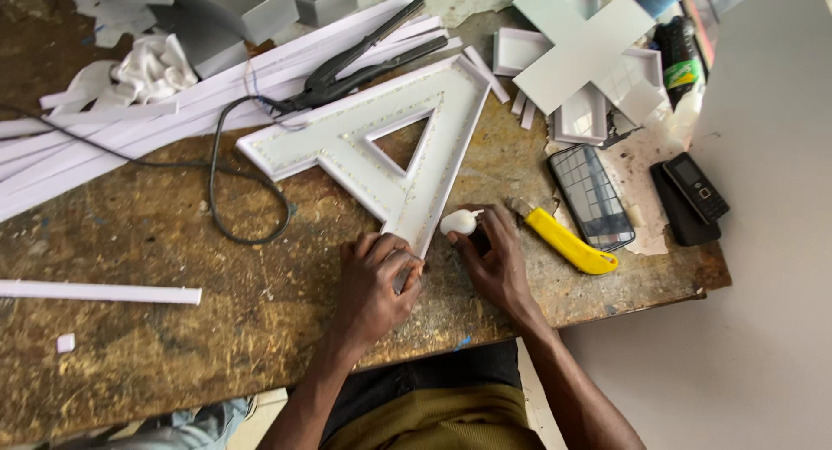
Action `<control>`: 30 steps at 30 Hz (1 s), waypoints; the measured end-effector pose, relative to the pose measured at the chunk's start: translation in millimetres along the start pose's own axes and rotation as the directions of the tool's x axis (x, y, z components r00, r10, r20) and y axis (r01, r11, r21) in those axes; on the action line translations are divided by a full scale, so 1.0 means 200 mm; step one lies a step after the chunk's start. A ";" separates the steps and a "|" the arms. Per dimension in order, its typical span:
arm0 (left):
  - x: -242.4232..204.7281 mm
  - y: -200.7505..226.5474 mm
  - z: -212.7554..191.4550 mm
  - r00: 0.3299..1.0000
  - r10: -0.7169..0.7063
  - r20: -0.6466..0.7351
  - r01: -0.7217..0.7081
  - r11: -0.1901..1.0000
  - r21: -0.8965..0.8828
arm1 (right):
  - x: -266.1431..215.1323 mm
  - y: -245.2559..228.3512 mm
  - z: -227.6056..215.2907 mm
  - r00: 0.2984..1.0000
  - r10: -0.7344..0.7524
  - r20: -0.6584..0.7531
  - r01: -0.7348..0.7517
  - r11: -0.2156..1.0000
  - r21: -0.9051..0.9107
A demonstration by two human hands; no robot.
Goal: The person assembles a large, white, illuminated letter 'A' on a workbench. They use a yellow utility knife to trim a strip of material and apply glue from a white bottle to secure the edges. Finally, they place a translucent acrylic cover over the letter to complete the assembly.
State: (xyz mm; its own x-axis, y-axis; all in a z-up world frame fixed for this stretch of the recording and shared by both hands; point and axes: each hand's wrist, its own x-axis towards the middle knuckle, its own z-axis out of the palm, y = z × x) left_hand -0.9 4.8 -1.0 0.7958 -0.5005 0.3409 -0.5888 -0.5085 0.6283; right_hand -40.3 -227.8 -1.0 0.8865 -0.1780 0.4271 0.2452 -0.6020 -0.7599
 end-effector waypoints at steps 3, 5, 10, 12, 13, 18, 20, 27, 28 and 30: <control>0.00 0.00 -0.05 0.998 0.015 0.055 -0.013 0.999 -0.038 | -0.02 0.01 0.00 1.000 0.002 0.022 -0.002 1.000 0.016; 0.00 -0.02 -0.06 0.990 0.021 0.138 -0.006 0.995 -0.104 | -0.03 0.00 0.00 1.000 -0.003 0.004 0.003 1.000 0.004; -0.03 -0.07 -0.08 0.985 0.088 0.151 -0.073 0.992 -0.102 | -0.04 0.01 0.02 1.000 -0.014 -0.016 0.014 0.999 0.034; -0.05 -0.09 -0.06 0.983 0.111 0.147 -0.097 0.991 -0.096 | -0.04 -0.01 0.02 1.000 -0.015 -0.014 0.016 0.998 0.055; -0.05 -0.09 -0.06 0.983 0.112 0.147 -0.097 0.990 -0.104 | -0.04 -0.02 0.02 1.000 0.018 -0.015 -0.016 0.995 0.096; -0.06 -0.06 -0.07 0.987 0.118 0.107 -0.110 0.990 -0.085 | -0.05 0.05 0.00 0.999 0.043 0.007 -0.044 0.997 0.060; -0.07 -0.07 -0.05 0.991 0.100 0.093 -0.093 0.993 -0.075 | -0.03 0.03 -0.01 0.992 0.126 0.029 -0.129 0.985 0.118; -0.07 -0.03 -0.04 0.994 0.072 0.082 -0.066 0.995 -0.071 | 0.11 0.04 -0.05 0.970 0.234 0.063 -0.241 0.958 0.152; -0.07 -0.02 -0.03 0.995 0.086 0.042 -0.083 0.994 -0.067 | 0.16 0.06 -0.06 0.965 0.249 0.087 -0.256 0.963 0.088; -0.07 -0.01 -0.01 0.994 0.105 -0.004 -0.105 0.993 -0.055 | 0.28 0.11 -0.08 0.961 0.255 0.106 -0.259 0.966 0.028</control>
State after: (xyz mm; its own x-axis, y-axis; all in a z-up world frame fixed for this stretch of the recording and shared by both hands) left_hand -10.5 15.5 -5.9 0.7302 -0.5481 0.4079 -0.6606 -0.4141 0.6262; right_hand 8.4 -264.0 13.8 0.9561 -0.2420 0.1652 0.0182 -0.5135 -0.8579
